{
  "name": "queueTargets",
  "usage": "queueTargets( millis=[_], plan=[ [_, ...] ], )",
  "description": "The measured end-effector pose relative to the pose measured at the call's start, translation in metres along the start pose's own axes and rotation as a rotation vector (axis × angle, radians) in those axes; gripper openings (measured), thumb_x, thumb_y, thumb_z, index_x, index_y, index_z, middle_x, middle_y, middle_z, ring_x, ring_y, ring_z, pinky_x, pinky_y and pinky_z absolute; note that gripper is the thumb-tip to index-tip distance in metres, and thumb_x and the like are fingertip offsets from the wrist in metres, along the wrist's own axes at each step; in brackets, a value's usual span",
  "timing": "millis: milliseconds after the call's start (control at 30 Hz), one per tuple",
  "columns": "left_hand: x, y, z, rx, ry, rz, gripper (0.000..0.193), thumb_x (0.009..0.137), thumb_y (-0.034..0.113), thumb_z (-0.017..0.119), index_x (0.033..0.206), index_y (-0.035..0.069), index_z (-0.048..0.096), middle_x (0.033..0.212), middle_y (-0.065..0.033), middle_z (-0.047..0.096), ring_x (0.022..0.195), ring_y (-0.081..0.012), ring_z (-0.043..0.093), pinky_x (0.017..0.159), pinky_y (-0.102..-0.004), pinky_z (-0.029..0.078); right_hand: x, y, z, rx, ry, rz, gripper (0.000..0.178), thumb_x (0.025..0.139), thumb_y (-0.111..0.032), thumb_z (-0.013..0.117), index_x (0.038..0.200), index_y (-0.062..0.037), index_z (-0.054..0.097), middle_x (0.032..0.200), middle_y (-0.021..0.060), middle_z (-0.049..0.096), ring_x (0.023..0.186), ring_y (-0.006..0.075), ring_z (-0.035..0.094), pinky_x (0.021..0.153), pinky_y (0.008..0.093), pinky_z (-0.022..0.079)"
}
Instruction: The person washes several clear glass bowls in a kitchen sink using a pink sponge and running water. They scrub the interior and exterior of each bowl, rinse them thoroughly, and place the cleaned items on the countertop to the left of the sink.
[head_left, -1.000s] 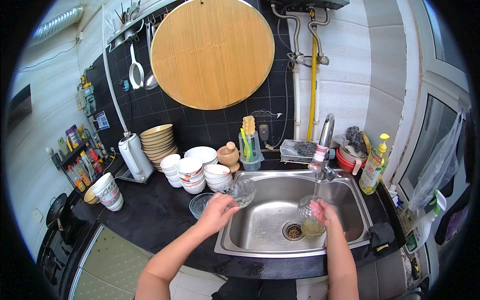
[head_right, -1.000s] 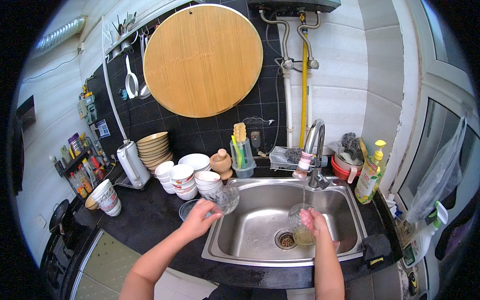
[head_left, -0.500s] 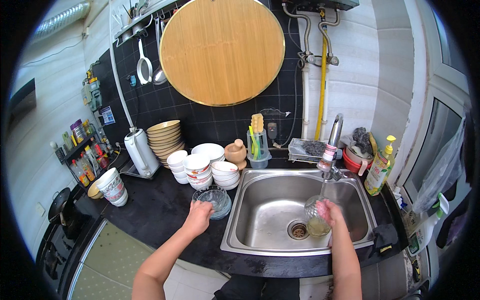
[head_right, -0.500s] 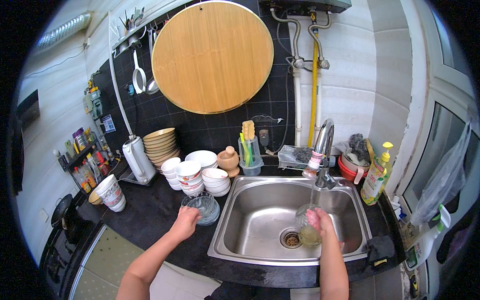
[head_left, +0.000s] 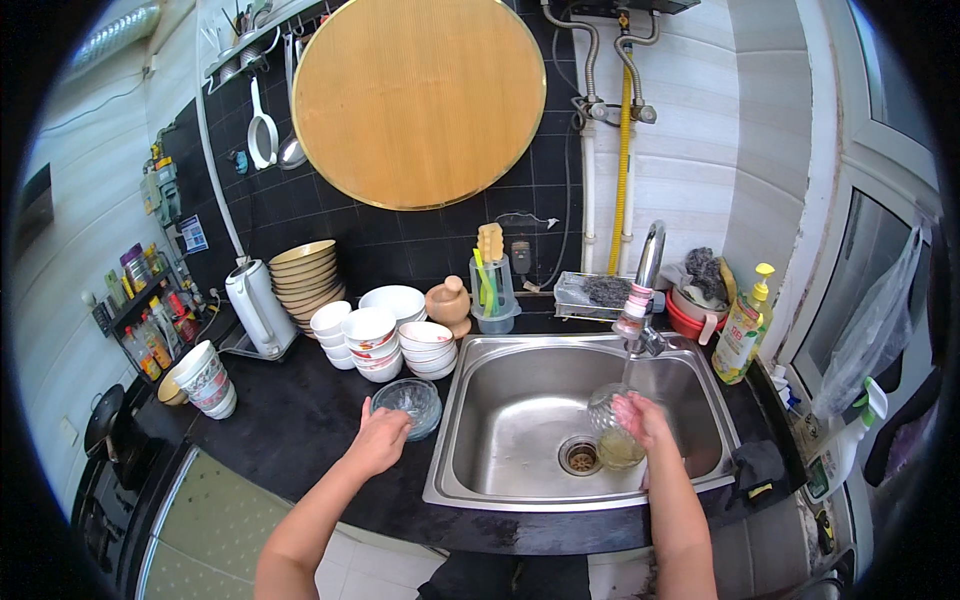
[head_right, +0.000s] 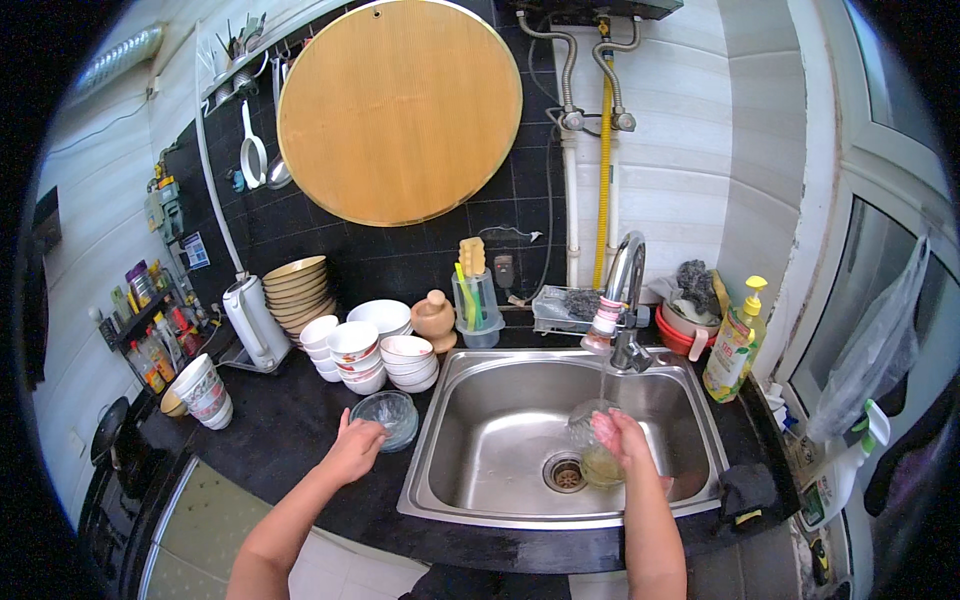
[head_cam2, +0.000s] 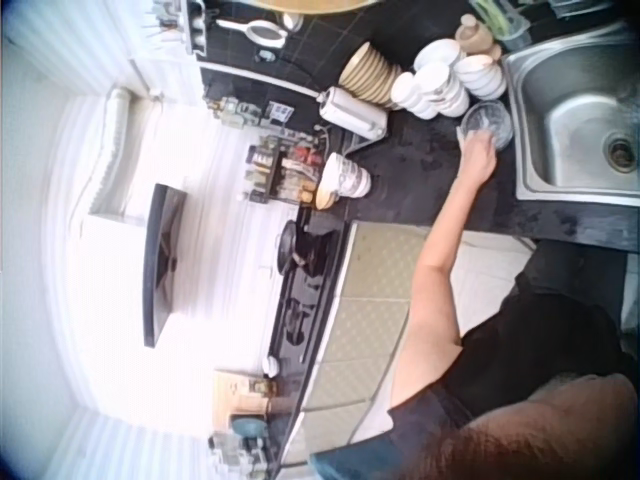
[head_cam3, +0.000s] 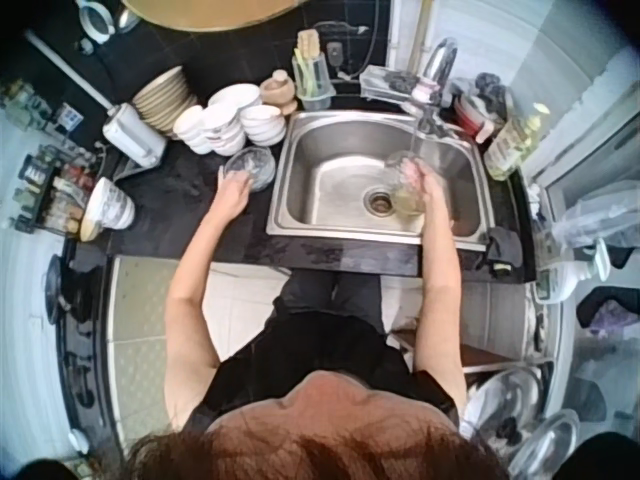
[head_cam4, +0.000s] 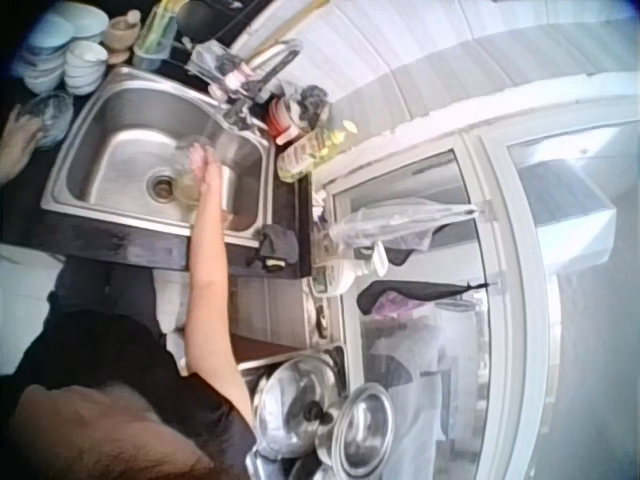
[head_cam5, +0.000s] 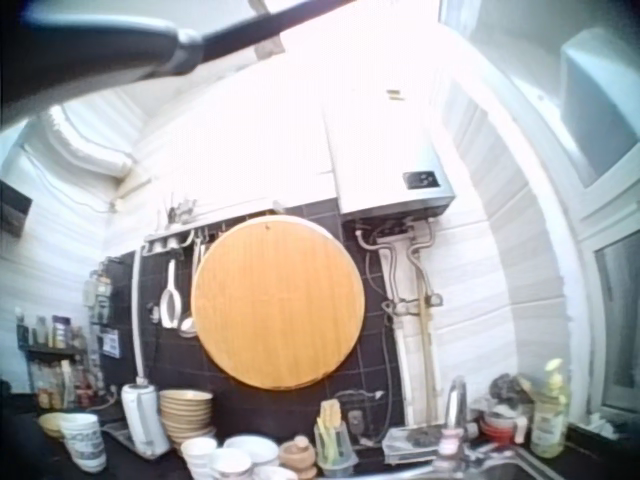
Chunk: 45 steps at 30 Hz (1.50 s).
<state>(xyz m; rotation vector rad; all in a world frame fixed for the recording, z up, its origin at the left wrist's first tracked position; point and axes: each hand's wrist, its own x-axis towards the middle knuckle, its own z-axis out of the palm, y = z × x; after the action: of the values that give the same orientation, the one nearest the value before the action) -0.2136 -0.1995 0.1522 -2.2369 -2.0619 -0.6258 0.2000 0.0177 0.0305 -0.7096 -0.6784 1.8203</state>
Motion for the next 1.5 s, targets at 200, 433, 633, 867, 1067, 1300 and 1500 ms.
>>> queueTargets(
  millis=[200, 433, 633, 867, 1067, 1300, 1500],
  plan=[
    [-0.001, 0.013, -0.002, 0.103, 0.160, 0.045, 0.023, 0.080, 0.023, 0.051, 0.092, 0.004, 0.057, 0.098, -0.0122, 0.055, 0.100, -0.0314, 0.046, 0.096, -0.0555, 0.019, 0.005, 0.005, -0.001, 0.098, -0.016, 0.013, 0.020, 0.091, -0.017, 0.038, 0.104, -0.0031, 0.045, 0.110, 0.0191, 0.054, 0.096, 0.0267, 0.056, 0.076, 0.0346, 0.049],
    [0.019, 0.061, -0.001, -0.025, 0.306, 0.254, 0.025, 0.075, 0.015, 0.056, 0.097, 0.004, 0.057, 0.111, -0.0128, 0.049, 0.109, -0.0329, 0.040, 0.098, -0.0509, 0.021, 0.008, 0.000, -0.013, 0.322, 0.004, -0.073, 0.018, 0.091, -0.017, 0.036, 0.100, -0.0036, 0.045, 0.110, 0.0187, 0.054, 0.100, 0.0280, 0.054, 0.079, 0.0365, 0.048],
    [0.045, 0.104, 0.058, -0.388, 0.156, 0.333, 0.018, 0.078, 0.014, 0.054, 0.090, 0.001, 0.059, 0.103, -0.0155, 0.054, 0.100, -0.0316, 0.048, 0.087, -0.0385, 0.037, 0.002, -0.005, 0.005, 0.296, -0.025, -0.165, 0.017, 0.090, -0.013, 0.038, 0.100, -0.0004, 0.044, 0.113, 0.0198, 0.050, 0.103, 0.0307, 0.052, 0.087, 0.0424, 0.045],
    [0.087, 0.140, 0.169, -0.927, -0.177, 0.043, 0.039, 0.089, 0.030, 0.043, 0.119, 0.005, 0.044, 0.117, -0.0131, 0.050, 0.110, -0.0238, 0.046, 0.089, -0.0340, 0.038, -0.005, -0.007, 0.016, 0.232, -0.038, -0.114, 0.021, 0.088, -0.018, 0.044, 0.102, -0.0031, 0.049, 0.101, 0.0153, 0.058, 0.087, 0.0245, 0.059, 0.075, 0.0350, 0.050],
    [0.129, 0.199, 0.181, -1.556, -0.542, -0.566, 0.057, 0.088, 0.048, 0.036, 0.126, 0.006, 0.032, 0.121, -0.0132, 0.045, 0.105, -0.0246, 0.049, 0.085, -0.0363, 0.041, -0.001, -0.008, -0.005, 0.315, -0.048, -0.086, 0.025, 0.088, -0.027, 0.044, 0.098, -0.0057, 0.054, 0.072, 0.0045, 0.060, 0.058, 0.0140, 0.056, 0.053, 0.0249, 0.046],
    [0.153, 0.202, 0.220, -2.209, -0.559, -0.303, 0.022, 0.085, 0.024, 0.052, 0.098, 0.007, 0.050, 0.095, -0.0091, 0.058, 0.092, -0.0226, 0.056, 0.083, -0.0389, 0.044, 0.014, -0.006, -0.018, 0.293, 0.267, -0.129, 0.024, 0.085, -0.031, 0.048, 0.082, -0.0098, 0.059, 0.063, 0.0009, 0.058, 0.048, 0.0114, 0.051, 0.046, 0.0205, 0.039],
    [0.146, 0.195, 0.223, -2.058, -0.418, -0.163, 0.011, 0.081, 0.008, 0.057, 0.087, 0.008, 0.048, 0.085, -0.0041, 0.057, 0.079, -0.0160, 0.055, 0.078, -0.0335, 0.045, -0.008, -0.018, 0.025, -0.195, 0.449, -0.068, 0.027, 0.084, -0.033, 0.048, 0.082, -0.0083, 0.059, 0.072, 0.0024, 0.059, 0.064, 0.0149, 0.055, 0.062, 0.0295, 0.045]
  ],
)
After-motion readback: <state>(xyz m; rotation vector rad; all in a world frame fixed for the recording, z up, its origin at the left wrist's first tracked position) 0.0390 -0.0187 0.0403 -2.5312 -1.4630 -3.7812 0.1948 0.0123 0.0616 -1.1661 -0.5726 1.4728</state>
